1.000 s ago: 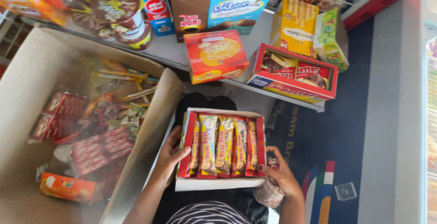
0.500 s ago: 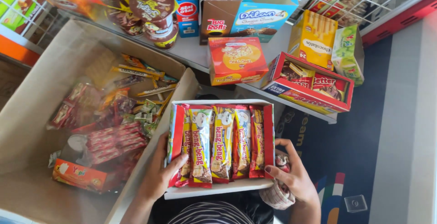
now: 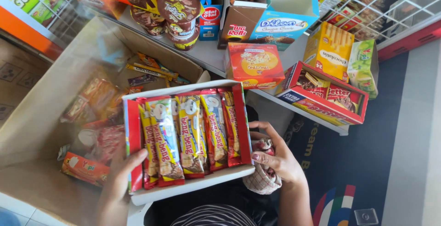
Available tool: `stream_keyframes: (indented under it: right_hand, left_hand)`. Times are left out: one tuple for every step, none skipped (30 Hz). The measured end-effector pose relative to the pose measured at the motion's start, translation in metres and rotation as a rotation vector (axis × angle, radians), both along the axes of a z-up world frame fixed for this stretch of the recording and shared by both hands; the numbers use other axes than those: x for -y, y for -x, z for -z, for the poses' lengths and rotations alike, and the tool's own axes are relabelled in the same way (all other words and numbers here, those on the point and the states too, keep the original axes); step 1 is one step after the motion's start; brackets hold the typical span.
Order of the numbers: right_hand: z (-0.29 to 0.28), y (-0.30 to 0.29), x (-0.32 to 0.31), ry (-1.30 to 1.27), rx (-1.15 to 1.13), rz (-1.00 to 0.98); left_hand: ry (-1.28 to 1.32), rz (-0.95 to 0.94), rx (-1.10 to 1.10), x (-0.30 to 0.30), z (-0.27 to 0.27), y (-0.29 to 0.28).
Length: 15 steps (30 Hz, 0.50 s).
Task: The person sorts and organizes various snacks and candies from a large box into smaller containers.
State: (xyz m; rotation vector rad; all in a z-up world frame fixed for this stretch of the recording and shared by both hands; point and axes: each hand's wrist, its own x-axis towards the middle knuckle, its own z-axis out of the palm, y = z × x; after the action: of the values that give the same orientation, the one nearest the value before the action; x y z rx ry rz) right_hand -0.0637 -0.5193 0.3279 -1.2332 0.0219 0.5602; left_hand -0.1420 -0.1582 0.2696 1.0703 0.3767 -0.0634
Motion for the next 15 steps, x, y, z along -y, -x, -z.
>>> stream_keyframes:
  right_hand:
    - [-0.003,-0.003,-0.004,0.001,0.005,-0.006]
    - [-0.006,-0.007,-0.009,-0.089,-0.018,0.011]
    - [-0.008,-0.011,-0.014,-0.179,-0.042,0.028]
    - [-0.008,-0.013,-0.016,-0.183,-0.038,0.017]
    - [-0.008,-0.016,-0.019,-0.212,-0.040,0.034]
    - [-0.008,-0.019,-0.022,-0.242,-0.043,0.053]
    - [-0.007,-0.020,-0.023,-0.246,-0.040,0.045]
    - [-0.006,-0.020,-0.024,-0.222,-0.019,0.046]
    - [-0.006,-0.021,-0.024,-0.197,0.002,0.048]
    - [-0.004,-0.019,-0.020,-0.200,0.008,0.049]
    - [-0.002,-0.017,-0.017,-0.170,0.023,0.054]
    - [0.000,-0.013,-0.013,-0.141,0.035,0.060]
    - [0.006,-0.008,-0.004,-0.145,0.038,0.062]
    - [0.013,-0.003,0.005,-0.114,0.044,0.068]
    - [0.019,0.002,0.014,-0.083,0.050,0.073]
  left_hand:
    - [0.001,-0.006,0.005,-0.005,0.000,-0.002]
    - [0.040,-0.052,-0.018,-0.010,-0.001,-0.003]
    - [0.080,-0.098,-0.041,-0.016,-0.002,-0.003]
    - [0.077,-0.108,-0.036,-0.021,-0.007,-0.010]
    - [0.076,-0.140,0.054,-0.025,-0.011,-0.017]
    - [0.075,-0.166,0.145,-0.031,-0.016,-0.024]
    - [0.071,-0.174,0.150,-0.039,-0.019,-0.032]
    - [0.113,-0.219,0.144,-0.048,-0.021,-0.040]
    - [0.156,-0.264,0.138,-0.055,-0.024,-0.049]
    - [0.155,-0.262,0.144,-0.064,-0.031,-0.063]
    - [0.161,-0.293,0.186,-0.073,-0.039,-0.077]
    - [0.166,-0.322,0.226,-0.082,-0.047,-0.090]
    - [0.163,-0.319,0.229,-0.085,-0.058,-0.109]
    - [0.130,-0.350,0.270,-0.088,-0.070,-0.129]
    - [0.096,-0.380,0.312,-0.090,-0.082,-0.148]
